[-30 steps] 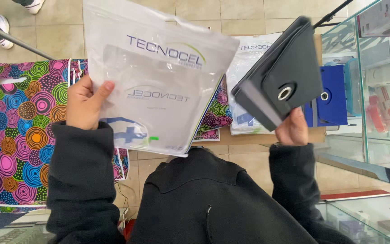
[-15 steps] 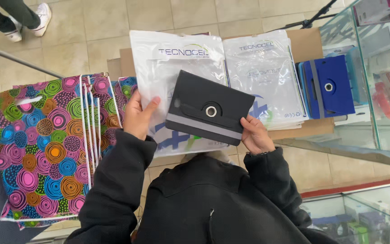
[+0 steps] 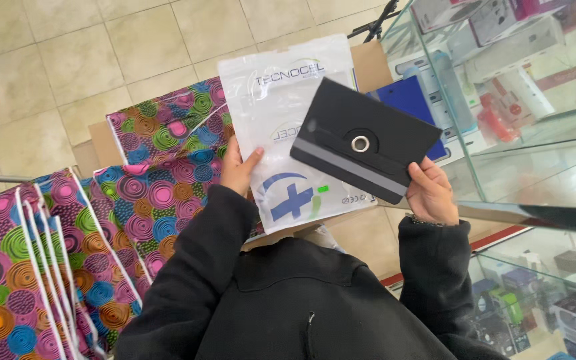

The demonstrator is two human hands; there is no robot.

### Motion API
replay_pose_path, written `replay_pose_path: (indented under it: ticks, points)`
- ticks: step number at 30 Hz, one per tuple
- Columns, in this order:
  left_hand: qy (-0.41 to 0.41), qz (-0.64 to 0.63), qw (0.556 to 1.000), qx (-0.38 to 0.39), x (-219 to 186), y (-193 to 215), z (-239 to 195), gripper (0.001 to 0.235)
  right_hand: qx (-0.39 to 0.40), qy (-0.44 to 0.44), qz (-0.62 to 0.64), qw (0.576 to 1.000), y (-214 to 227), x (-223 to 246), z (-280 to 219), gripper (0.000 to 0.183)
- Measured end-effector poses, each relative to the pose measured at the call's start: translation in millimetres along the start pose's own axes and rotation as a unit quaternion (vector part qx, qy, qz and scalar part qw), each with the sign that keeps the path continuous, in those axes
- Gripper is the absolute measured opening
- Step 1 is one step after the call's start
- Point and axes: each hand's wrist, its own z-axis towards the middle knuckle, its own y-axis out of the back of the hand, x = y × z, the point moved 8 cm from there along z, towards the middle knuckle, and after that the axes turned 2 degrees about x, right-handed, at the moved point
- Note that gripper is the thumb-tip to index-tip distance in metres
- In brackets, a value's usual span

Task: The person places a tablet into a white protective sleeve and then puts the sleeved tablet into a colorful patterned gift bag.

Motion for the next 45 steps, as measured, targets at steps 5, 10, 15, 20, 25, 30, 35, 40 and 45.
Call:
replay_pose_path:
  ticks: [5,10,15,20,25,30,35,40,45]
  points:
    - [0.135,0.328,0.932,-0.073,78,-26,46,0.082,-0.030,-0.006,0.010,0.999,49,44,30,0.036]
    - [0.122,0.484,0.856,-0.131,97,-30,50,0.076,-0.009,-0.041,0.022,0.999,93,29,71,0.037]
    - [0.162,0.513,0.830,-0.145,100,-37,35,0.078,0.017,-0.067,0.025,0.997,98,18,95,0.037]
    - [0.062,0.591,0.782,-0.187,64,-56,29,0.094,0.041,-0.082,0.053,0.994,71,21,101,0.036]
    - [-0.057,0.308,0.943,-0.109,16,-89,23,0.075,0.029,-0.086,0.078,0.993,66,-14,91,0.032]
    - [0.029,0.042,0.998,0.029,7,-149,36,0.058,-0.021,-0.081,0.138,0.987,49,-46,48,0.046]
    - [0.102,0.306,0.945,0.055,8,-206,82,0.071,-0.151,-0.034,0.047,0.987,72,-66,6,0.016]
    - [0.090,0.411,0.898,0.124,78,-273,135,0.077,-0.197,0.000,-0.055,0.979,134,-59,18,0.026]
    - [0.051,0.477,0.867,0.136,123,-313,167,0.075,-0.199,-0.016,-0.189,0.962,269,-146,56,0.037]
